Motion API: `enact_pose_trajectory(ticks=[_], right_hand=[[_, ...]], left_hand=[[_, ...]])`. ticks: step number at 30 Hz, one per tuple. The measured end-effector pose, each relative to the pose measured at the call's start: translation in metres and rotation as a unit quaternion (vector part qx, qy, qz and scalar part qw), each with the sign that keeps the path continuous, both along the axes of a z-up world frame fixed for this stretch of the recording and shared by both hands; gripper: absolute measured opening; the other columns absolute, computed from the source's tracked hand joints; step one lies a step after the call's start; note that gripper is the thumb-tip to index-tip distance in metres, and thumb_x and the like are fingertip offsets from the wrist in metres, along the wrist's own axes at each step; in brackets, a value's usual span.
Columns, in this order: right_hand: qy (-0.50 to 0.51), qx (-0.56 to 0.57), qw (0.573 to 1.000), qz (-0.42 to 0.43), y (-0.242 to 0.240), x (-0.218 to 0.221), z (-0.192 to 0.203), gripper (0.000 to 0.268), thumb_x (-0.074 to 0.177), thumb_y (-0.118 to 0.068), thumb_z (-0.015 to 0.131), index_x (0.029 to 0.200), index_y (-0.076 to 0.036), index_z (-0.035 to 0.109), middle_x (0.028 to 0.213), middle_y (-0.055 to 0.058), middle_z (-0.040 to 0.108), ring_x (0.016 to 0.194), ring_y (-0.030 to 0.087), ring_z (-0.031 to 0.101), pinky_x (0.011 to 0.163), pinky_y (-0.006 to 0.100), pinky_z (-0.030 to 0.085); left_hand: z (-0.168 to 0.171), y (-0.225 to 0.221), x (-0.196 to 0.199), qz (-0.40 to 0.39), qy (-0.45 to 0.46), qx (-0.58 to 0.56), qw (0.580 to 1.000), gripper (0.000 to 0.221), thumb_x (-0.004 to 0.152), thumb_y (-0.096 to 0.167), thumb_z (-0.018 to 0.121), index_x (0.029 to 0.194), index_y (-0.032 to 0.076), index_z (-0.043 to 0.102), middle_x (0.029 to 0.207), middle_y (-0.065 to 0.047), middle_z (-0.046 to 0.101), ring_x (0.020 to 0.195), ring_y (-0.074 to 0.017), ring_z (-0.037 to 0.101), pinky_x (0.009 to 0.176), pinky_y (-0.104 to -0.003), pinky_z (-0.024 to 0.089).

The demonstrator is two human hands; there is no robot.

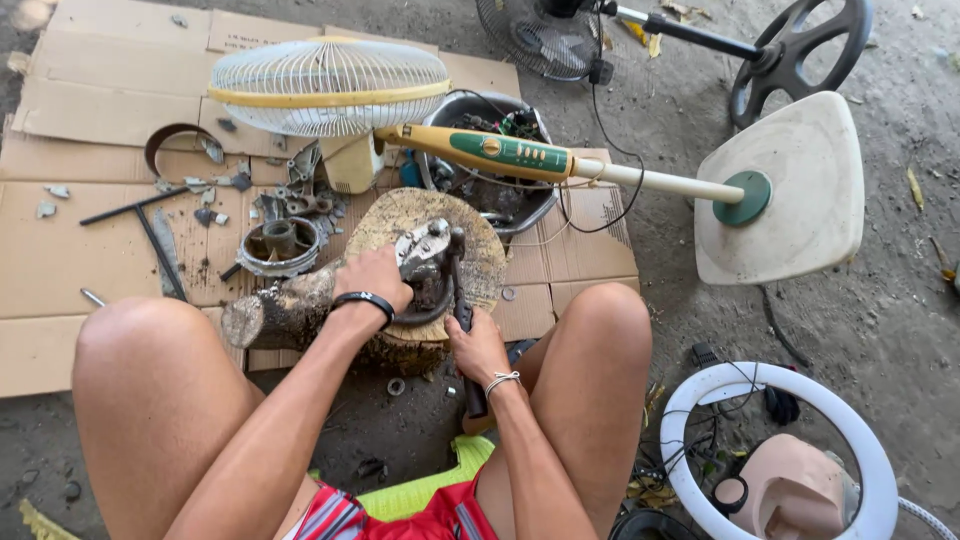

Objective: Disassembling a fan motor assembly using a hammer and pliers on a wooden block.

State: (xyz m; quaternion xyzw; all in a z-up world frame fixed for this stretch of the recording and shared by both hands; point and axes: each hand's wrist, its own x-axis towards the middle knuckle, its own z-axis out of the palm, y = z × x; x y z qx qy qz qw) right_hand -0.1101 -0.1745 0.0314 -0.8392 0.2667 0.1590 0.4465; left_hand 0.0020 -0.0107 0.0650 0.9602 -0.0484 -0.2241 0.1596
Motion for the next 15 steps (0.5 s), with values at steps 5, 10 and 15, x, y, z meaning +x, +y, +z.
enact_pose_trajectory(ticks=[5,10,15], right_hand=[[-0.022,0.074,0.996,-0.050,0.010,-0.007,0.013,0.025,0.094,-0.029,0.061,0.085,-0.006,0.062,0.054,0.010,0.063,0.039,0.022,0.064,0.041,0.035,0.053],[-0.063,0.167,0.978,-0.105,0.022,-0.025,0.043,0.021,0.096,-0.020,0.059,0.086,-0.002,0.060,0.057,0.012,0.060,0.037,0.022,0.061,0.034,0.035,0.052],[-0.025,0.195,0.973,-0.118,0.024,-0.038,0.044,0.023,0.096,-0.018,0.061,0.083,0.001,0.060,0.059,0.012,0.056,0.040,0.020,0.059,0.035,0.037,0.055]], left_hand=[[0.015,0.020,-0.010,0.029,-0.004,-0.024,0.999,0.042,0.081,0.016,0.057,0.120,0.006,0.068,0.113,-0.019,0.075,0.111,-0.0421,0.071,0.093,-0.055,0.056],[0.019,0.024,-0.023,0.020,-0.005,-0.018,1.000,0.041,0.080,0.018,0.060,0.118,0.007,0.067,0.114,-0.018,0.075,0.111,-0.0421,0.071,0.094,-0.056,0.056],[0.003,0.024,-0.032,-0.013,0.008,-0.048,0.999,0.043,0.079,0.015,0.063,0.120,0.005,0.069,0.108,-0.022,0.074,0.109,-0.0452,0.071,0.093,-0.056,0.056]])
